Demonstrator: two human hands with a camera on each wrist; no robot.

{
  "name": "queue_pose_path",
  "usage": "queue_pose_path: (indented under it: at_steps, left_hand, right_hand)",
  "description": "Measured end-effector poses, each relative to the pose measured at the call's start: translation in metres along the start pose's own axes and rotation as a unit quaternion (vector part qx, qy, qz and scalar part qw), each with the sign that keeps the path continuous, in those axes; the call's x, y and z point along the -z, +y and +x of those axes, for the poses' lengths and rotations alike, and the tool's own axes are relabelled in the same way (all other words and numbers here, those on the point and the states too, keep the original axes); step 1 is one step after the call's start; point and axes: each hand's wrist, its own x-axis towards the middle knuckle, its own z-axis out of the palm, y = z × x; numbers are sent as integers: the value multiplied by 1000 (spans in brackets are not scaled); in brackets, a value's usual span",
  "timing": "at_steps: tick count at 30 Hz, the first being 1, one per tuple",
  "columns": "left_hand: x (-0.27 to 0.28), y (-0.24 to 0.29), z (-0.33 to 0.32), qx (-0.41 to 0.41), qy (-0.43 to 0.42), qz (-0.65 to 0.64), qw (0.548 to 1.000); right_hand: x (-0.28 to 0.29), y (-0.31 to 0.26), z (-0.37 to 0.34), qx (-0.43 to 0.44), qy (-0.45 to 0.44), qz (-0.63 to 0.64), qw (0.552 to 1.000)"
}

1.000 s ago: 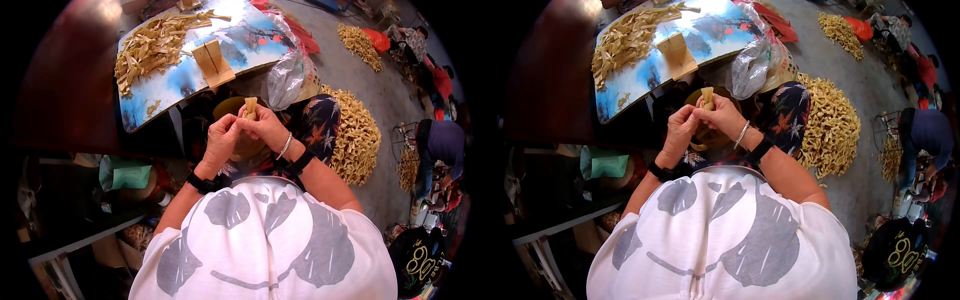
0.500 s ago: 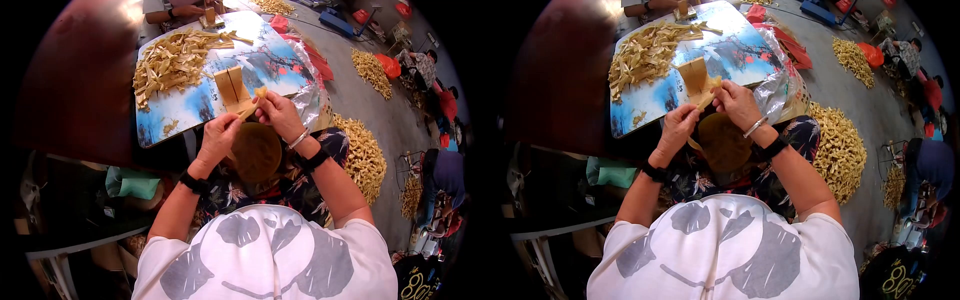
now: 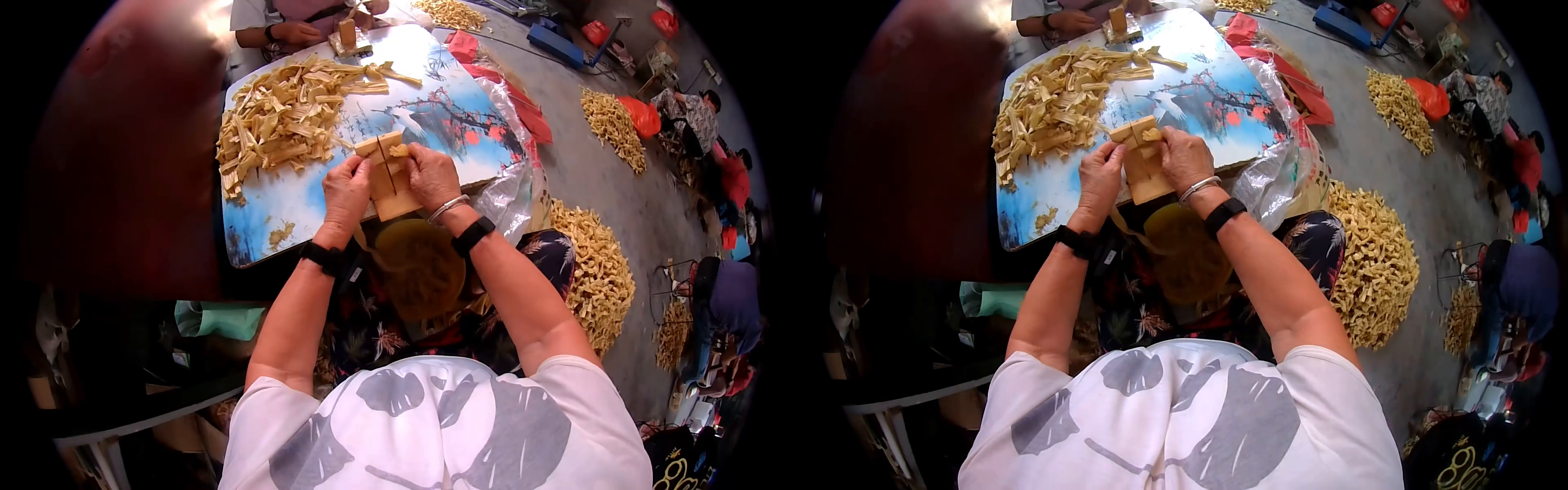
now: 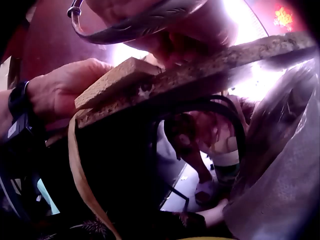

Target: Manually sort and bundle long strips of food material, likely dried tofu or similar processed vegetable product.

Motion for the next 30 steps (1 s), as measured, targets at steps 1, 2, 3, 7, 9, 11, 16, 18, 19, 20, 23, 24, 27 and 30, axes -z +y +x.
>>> queue_pose_path:
  at_steps: [1, 2, 3, 7, 9, 11, 16, 18, 19, 20, 23, 24, 27, 30]
  left_hand:
    - [0, -3, -1, 28, -13, -22, 999]
    - [3, -8, 1, 54, -24, -45, 997]
    - [8, -12, 2, 81, -34, -68, 994]
    - [39, 4, -22, 196, -131, -382, 893]
    - [38, 21, -44, 173, -113, -378, 902]
    - [34, 31, -65, 150, -112, -375, 908]
    - [10, 62, -115, 90, -153, -320, 931]
    - [8, 62, -129, 89, -118, -241, 959]
    - [10, 57, -136, 205, -135, -263, 933]
    - [13, 46, -143, 317, -150, -282, 893]
    - [23, 25, -164, 500, -256, -433, 705]
    - [21, 32, -171, 511, -266, -490, 655]
    - [14, 25, -180, 390, -281, -457, 749]
    - [16, 42, -172, 263, -332, -230, 876]
  right_hand:
    - [4, 2, -2, 4, -4, -4, 1000]
    - [9, 4, -5, -12, -18, 13, 1000]
    - [14, 4, -7, -27, -32, 29, 999]
    - [54, -12, -39, -33, -80, 126, 988]
    - [61, -16, -62, 13, -93, 136, 986]
    - [64, -26, -80, -23, -139, 106, 984]
    - [54, -43, -102, 20, -59, 150, 987]
    - [51, -44, -110, 28, 4, 156, 987]
    - [56, -48, -114, 16, 13, 155, 988]
    - [60, -50, -118, 6, 22, 153, 988]
    - [71, -65, -143, 52, -18, 159, 986]
    - [75, -72, -155, 63, -37, 167, 983]
    - [79, -81, -186, 98, -101, 216, 966]
    - [81, -71, -190, 68, -42, 217, 973]
